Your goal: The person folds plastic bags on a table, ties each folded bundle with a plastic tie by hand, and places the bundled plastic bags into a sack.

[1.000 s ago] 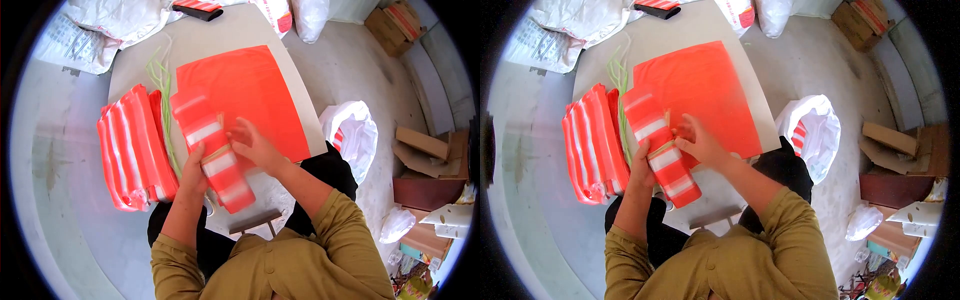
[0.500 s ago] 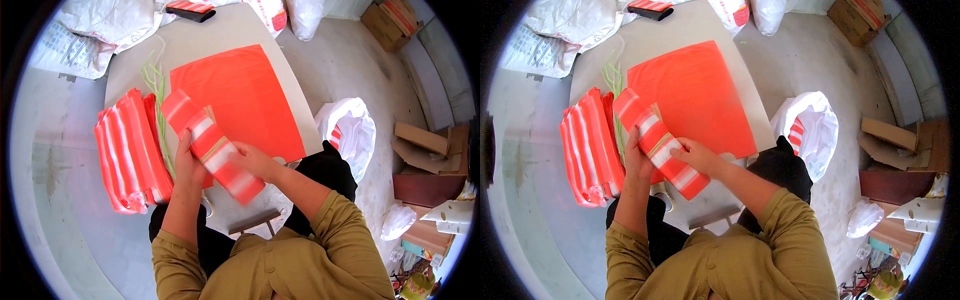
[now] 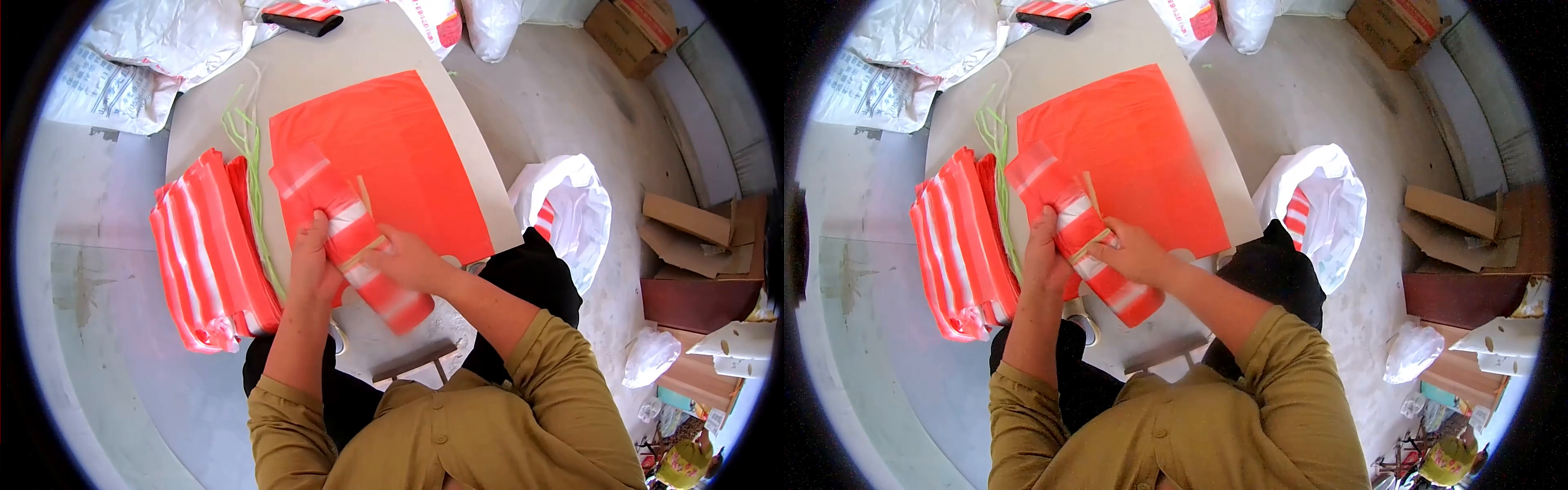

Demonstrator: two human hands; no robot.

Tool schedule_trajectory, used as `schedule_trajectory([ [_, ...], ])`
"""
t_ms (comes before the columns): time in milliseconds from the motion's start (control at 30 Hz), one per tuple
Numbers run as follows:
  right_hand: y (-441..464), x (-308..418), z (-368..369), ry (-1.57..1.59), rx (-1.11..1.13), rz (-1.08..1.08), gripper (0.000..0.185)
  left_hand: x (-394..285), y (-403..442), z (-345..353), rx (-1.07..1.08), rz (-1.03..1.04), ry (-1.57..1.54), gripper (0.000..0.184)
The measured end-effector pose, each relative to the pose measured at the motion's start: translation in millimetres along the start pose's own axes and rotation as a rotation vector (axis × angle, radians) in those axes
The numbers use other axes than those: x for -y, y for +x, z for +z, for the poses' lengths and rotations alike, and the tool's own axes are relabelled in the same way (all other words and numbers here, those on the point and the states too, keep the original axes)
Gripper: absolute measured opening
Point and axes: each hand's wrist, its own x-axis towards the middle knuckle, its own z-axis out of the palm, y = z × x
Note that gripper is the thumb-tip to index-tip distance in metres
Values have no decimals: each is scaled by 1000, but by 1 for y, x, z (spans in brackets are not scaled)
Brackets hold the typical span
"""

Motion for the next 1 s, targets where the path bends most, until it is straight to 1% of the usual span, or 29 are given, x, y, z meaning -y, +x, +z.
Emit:
schedule_trajectory([
  [100, 2, -3, -2, 186, 98, 88, 43, -1, -6, 8, -59, -1, -25, 38],
  [200, 1, -2, -3, 151, 157, 43, 41, -10, -6, 8, -110, 45, 23, 37],
  [300, 0, -3, 0, 171, 168, 98, 41, -10, 3, -2, -120, 187, 127, 37],
  [400, 4, -4, 4, 78, 125, 141, 43, -8, 6, -7, -120, 160, 112, 37],
  [500, 7, -7, 6, 90, 131, 155, 45, -11, 3, 0, -135, 189, 89, 38],
  [600, 6, 0, 3, -67, 97, -19, 52, -16, 4, 0, -130, 207, 56, 40],
  [700, 7, 0, -7, -36, 291, 77, 56, -20, 7, -17, -118, 177, 37, 42],
  [800, 3, 6, -12, 254, 397, 228, 58, -21, 6, -20, -113, 143, 7, 42],
  [900, -1, 4, -13, 75, 365, 82, 62, -27, 3, -13, -155, 155, -25, 41],
  [1000, -1, 1, -12, 53, 383, 178, 64, -25, 9, -20, -182, 160, -5, 42],
])
